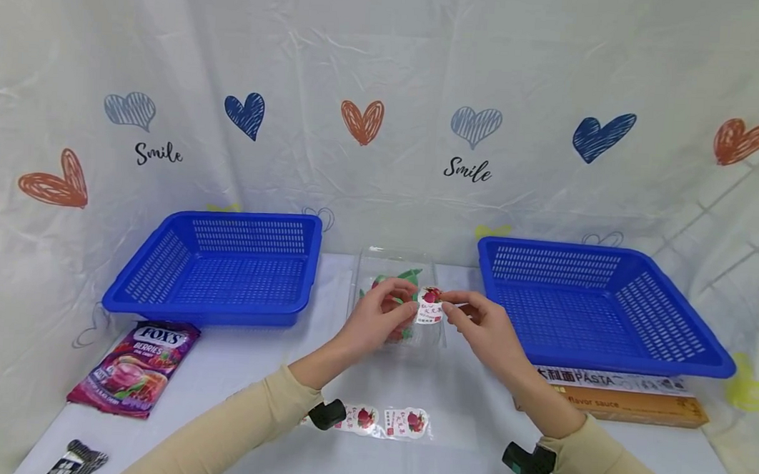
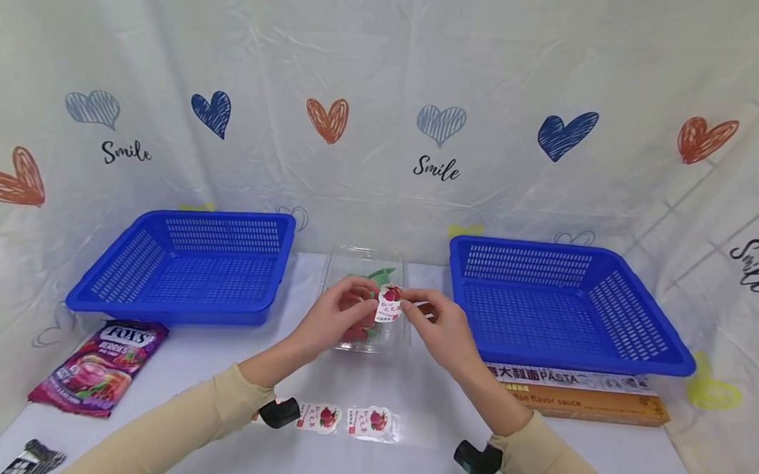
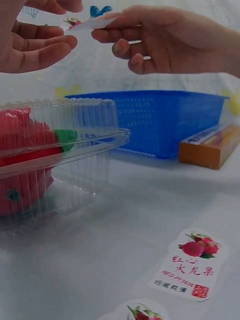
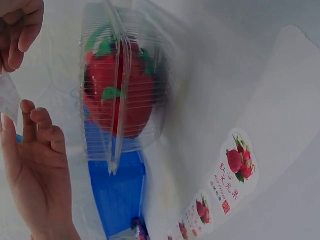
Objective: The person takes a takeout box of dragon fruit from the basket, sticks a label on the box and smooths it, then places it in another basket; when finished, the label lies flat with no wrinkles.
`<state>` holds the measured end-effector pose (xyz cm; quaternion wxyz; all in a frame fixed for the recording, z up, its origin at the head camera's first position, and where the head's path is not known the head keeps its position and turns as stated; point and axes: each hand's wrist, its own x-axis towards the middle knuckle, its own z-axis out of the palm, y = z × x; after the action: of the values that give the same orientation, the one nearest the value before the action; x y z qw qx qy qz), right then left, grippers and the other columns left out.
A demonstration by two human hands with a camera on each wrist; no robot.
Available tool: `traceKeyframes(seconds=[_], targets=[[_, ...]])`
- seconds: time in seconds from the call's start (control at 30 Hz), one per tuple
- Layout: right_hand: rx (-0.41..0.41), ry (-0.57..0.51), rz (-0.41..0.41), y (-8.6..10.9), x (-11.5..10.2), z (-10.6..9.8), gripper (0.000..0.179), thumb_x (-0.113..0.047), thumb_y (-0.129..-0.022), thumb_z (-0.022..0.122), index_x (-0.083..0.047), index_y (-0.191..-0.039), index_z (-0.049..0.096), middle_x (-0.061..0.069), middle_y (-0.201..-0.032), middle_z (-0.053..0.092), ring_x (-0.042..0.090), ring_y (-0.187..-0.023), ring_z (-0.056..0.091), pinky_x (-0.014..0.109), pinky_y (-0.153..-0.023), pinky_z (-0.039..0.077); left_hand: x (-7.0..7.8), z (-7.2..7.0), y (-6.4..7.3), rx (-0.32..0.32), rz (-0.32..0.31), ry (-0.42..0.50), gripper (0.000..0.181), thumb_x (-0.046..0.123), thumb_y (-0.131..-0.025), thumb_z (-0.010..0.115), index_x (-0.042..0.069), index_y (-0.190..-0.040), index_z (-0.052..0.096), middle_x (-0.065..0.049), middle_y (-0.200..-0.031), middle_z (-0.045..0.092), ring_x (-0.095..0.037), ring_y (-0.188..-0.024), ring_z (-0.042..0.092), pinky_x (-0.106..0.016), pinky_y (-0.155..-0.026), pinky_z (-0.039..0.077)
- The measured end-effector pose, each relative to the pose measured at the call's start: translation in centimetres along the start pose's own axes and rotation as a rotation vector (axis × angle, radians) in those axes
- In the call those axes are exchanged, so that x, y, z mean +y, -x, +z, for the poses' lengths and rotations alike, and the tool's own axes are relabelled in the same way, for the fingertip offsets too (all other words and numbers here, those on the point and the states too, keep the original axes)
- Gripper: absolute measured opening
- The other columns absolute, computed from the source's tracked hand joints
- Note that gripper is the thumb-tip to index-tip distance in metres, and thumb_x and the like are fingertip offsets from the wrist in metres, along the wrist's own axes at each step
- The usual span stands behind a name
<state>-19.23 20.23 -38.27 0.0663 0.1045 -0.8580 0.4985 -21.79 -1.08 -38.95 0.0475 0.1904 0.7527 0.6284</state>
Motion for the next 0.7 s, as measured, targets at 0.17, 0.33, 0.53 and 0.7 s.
traceKeyframes(seconds=[0.17, 0.33, 0.53, 0.7], targets=[[-0.021, -0.038, 0.035, -1.1, -0.2, 0.4, 0.033, -0.033, -0.097, 0.061, -0.01, -0.119, 0.067, 0.008, -0.112, 0.066, 0.029, -0.094, 0.064, 0.029, -0.076, 0.054, -0.2, -0.4, -0.7, -0.038, -0.002, -0.054, 0.025, 0.022, -0.094, 0.067, 0.019, -0.119, 0.065, -0.003, -0.105, 0.063, -0.017, -0.084, 0.063, -0.04, -0.073, 0.057], [-0.026, -0.078, 0.064, -1.8, -0.2, 0.7, 0.032, -0.032, -0.097, 0.062, -0.009, -0.119, 0.067, 0.01, -0.113, 0.065, 0.026, -0.094, 0.063, 0.031, -0.077, 0.053, -0.4, -0.7, -1.3, -0.027, -0.017, -0.064, 0.027, 0.018, -0.093, 0.068, 0.016, -0.12, 0.066, -0.003, -0.104, 0.064, -0.015, -0.087, 0.064, -0.034, -0.076, 0.057], [-0.045, -0.137, 0.063, -2.3, -0.3, 1.2, 0.032, -0.028, -0.097, 0.063, -0.007, -0.121, 0.066, 0.011, -0.117, 0.064, 0.026, -0.095, 0.062, 0.033, -0.078, 0.052, -0.4, -0.9, -1.8, -0.022, -0.003, -0.033, 0.033, 0.013, -0.092, 0.069, 0.01, -0.124, 0.063, -0.007, -0.104, 0.066, -0.016, -0.085, 0.067, -0.029, -0.073, 0.057], [-0.073, -0.142, 0.057, -2.8, -0.2, 1.7, 0.033, -0.029, -0.097, 0.063, -0.009, -0.123, 0.066, 0.011, -0.118, 0.064, 0.027, -0.094, 0.062, 0.04, -0.078, 0.052, -0.3, -1.1, -2.0, 0.025, 0.004, -0.093, 0.032, 0.011, -0.091, 0.069, 0.009, -0.123, 0.064, -0.006, -0.102, 0.067, -0.015, -0.089, 0.067, -0.027, -0.075, 0.056]])
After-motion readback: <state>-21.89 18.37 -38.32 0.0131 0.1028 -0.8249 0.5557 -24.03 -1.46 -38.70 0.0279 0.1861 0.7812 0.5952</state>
